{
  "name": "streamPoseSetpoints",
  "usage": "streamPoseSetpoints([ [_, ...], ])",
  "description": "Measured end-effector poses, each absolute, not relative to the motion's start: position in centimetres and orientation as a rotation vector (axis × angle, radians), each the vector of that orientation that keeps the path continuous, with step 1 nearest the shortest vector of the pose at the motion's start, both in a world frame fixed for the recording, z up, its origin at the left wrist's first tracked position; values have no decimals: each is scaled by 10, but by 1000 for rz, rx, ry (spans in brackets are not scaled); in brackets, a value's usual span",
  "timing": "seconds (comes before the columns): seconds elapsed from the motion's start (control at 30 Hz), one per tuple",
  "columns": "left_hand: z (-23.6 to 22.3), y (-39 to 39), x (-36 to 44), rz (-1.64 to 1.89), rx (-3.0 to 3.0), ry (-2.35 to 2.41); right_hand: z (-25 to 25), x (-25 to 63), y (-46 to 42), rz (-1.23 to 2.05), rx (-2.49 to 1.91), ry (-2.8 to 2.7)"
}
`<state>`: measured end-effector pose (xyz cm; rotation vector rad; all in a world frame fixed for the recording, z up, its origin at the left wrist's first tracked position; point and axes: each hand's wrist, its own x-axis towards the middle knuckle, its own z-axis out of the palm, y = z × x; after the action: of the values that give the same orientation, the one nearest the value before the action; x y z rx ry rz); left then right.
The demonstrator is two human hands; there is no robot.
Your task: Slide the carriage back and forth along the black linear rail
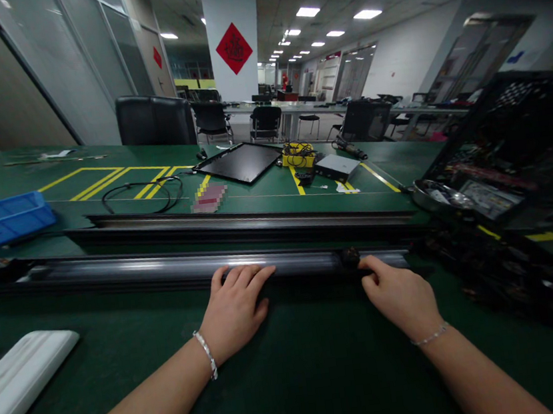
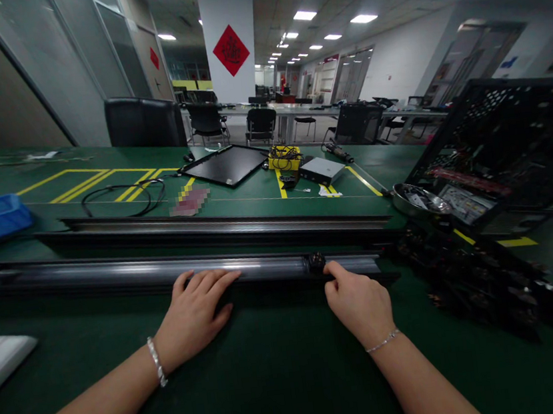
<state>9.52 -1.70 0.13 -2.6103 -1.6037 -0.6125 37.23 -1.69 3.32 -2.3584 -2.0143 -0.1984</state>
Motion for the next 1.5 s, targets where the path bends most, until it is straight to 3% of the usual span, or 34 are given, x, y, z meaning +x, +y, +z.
streamPoseSetpoints([
  [0.17,1,-17,95,-624,-2599,-1596,27,377,-15,-164,-2290,-1971],
  [0.47,1,-17,96,-623,-2604,-1593,20,389,-10,337,-2010,-1716],
  [1.5,-1,-17,96,-619,-2609,-1595,23,388,-8,397,-2179,-1652],
])
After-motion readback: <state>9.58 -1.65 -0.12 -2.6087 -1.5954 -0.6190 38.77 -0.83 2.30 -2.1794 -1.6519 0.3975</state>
